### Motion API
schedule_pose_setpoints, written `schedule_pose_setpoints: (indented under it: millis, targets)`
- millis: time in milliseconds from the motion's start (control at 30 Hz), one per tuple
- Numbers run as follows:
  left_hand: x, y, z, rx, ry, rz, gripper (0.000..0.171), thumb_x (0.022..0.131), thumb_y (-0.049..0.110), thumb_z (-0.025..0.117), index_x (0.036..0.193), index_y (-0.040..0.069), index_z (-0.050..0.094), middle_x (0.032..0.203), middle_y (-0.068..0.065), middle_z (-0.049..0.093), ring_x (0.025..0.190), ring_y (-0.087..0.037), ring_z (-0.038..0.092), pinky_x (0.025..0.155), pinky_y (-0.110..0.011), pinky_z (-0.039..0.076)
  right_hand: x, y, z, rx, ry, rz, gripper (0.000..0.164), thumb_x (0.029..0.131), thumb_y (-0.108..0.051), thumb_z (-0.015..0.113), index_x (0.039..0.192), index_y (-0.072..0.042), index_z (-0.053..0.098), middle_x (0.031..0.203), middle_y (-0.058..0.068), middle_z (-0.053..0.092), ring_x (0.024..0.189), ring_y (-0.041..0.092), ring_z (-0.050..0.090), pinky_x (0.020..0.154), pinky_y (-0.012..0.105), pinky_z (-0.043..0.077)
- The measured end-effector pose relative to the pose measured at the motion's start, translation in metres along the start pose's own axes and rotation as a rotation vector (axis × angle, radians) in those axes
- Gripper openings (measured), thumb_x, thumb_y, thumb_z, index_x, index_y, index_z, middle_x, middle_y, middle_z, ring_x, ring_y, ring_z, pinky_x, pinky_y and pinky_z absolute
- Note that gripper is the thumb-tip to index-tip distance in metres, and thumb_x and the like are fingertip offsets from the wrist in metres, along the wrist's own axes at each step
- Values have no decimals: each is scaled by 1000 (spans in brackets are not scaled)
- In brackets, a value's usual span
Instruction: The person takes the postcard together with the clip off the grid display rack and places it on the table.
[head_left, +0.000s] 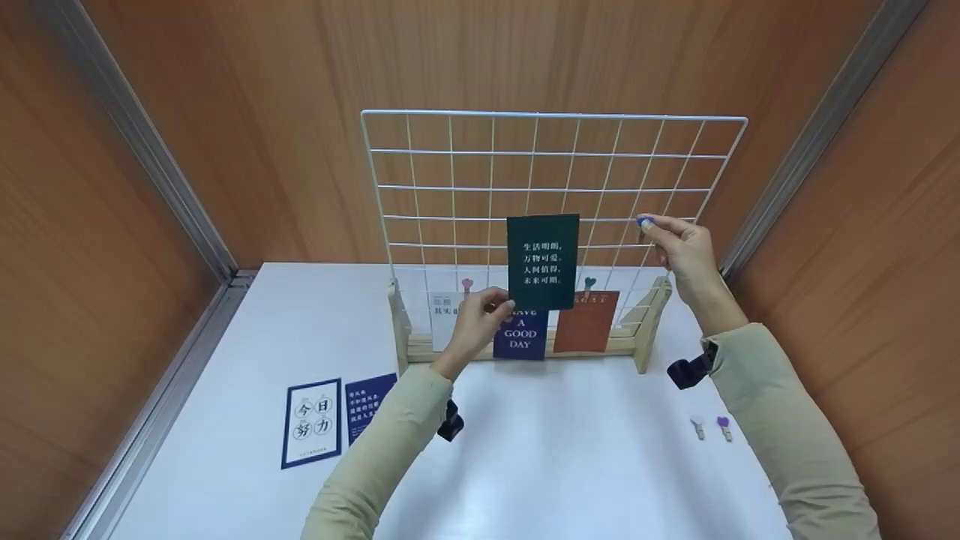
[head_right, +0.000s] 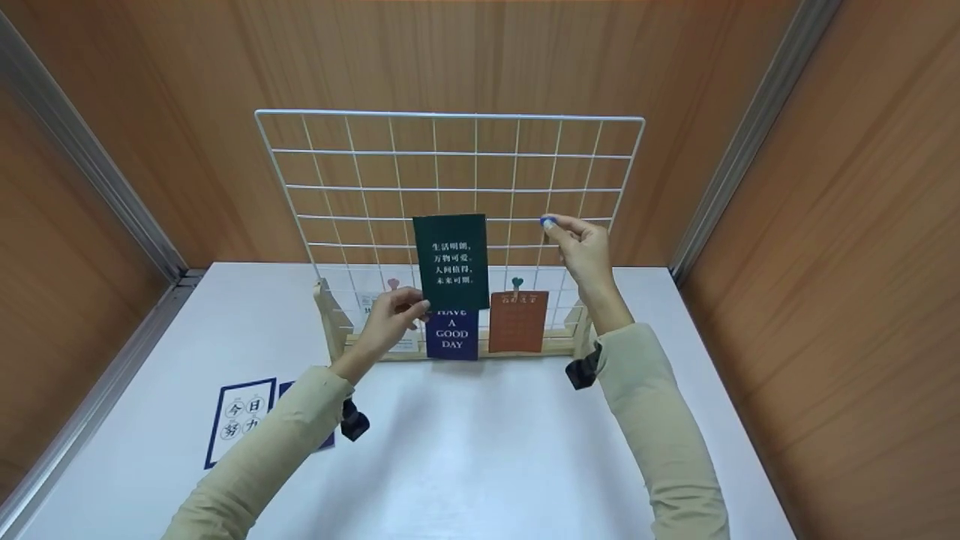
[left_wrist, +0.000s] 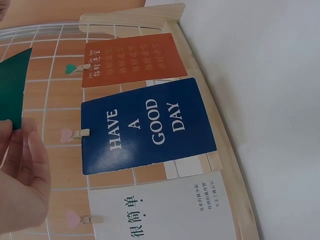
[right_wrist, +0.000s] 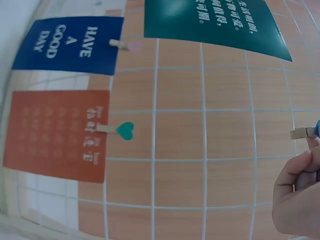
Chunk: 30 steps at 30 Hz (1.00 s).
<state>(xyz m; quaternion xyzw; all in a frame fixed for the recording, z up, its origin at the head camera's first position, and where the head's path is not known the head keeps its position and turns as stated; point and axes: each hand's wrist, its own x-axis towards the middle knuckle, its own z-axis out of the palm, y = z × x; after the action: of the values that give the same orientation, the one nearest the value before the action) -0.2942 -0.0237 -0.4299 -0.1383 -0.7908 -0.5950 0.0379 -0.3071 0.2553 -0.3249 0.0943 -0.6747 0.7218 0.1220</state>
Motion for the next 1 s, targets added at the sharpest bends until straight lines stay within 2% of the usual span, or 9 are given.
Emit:
schedule_pose_setpoints:
  millis: [200, 333, 433, 500, 633, 867, 900, 1000]
  targets:
    - [-6, -6, -4, -8, 1, -5, 15, 87, 9, 55, 97, 0, 61, 84, -5, 57, 77, -30, 58, 61, -28, 48, -8, 6, -4, -4, -17, 19, 15, 82, -12, 64, 94, -4, 67, 64, 0, 58, 44, 3, 39, 39, 14, 29]
    - [-11, -10, -7, -7, -5, -23, 14, 87, 9, 55, 96, 0, 61, 83, -5, 57, 75, -27, 58, 62, -34, 49, -10, 12, -8, -9, -17, 61, 17, 83, -13, 62, 97, -5, 67, 65, -2, 55, 45, 3, 39, 40, 14, 32]
    - [-15, -13, -9, -7, -12, -47, 14, 87, 10, 54, 96, 2, 61, 83, -4, 58, 75, -22, 57, 63, -33, 49, -12, 17, -12, 4, -24, 76, 17, 83, -12, 62, 97, -5, 67, 67, -2, 54, 46, 4, 38, 41, 14, 33]
    - [-18, -16, -12, -22, -18, -65, 14, 87, 11, 54, 96, 3, 61, 83, -5, 58, 76, -23, 57, 63, -32, 49, -15, 20, -14, 14, -33, 82, 19, 83, -13, 61, 99, -3, 66, 68, -2, 55, 46, 4, 38, 41, 14, 33]
    - [-25, -21, -16, -41, -20, -95, 15, 88, 11, 53, 98, 3, 61, 84, -5, 58, 79, -26, 57, 64, -32, 48, -20, 24, -16, 5, -33, 84, 19, 84, -13, 60, 99, -3, 66, 67, -2, 55, 45, 5, 39, 40, 15, 33]
    - [-34, -31, -25, -60, -16, -95, 15, 87, 10, 54, 96, 0, 61, 84, -8, 59, 79, -28, 57, 63, -28, 48, -26, 32, -21, 0, -42, 82, 15, 84, -11, 59, 97, -8, 68, 68, -2, 56, 45, 5, 38, 40, 14, 30]
    - [-38, -27, -27, -61, -16, -101, 15, 87, 9, 54, 97, -1, 60, 85, -10, 59, 80, -30, 57, 64, -29, 48, -28, 32, -20, 8, -46, 82, 14, 85, -10, 59, 95, -9, 68, 67, -2, 56, 45, 4, 38, 40, 14, 30]
    - [-42, -30, -30, -62, -12, -113, 15, 87, 10, 54, 97, 0, 61, 85, -9, 59, 81, -30, 57, 66, -32, 48, -30, 35, -21, 19, -49, 73, 13, 85, -9, 58, 93, -11, 69, 69, -2, 58, 44, 3, 36, 39, 14, 28]
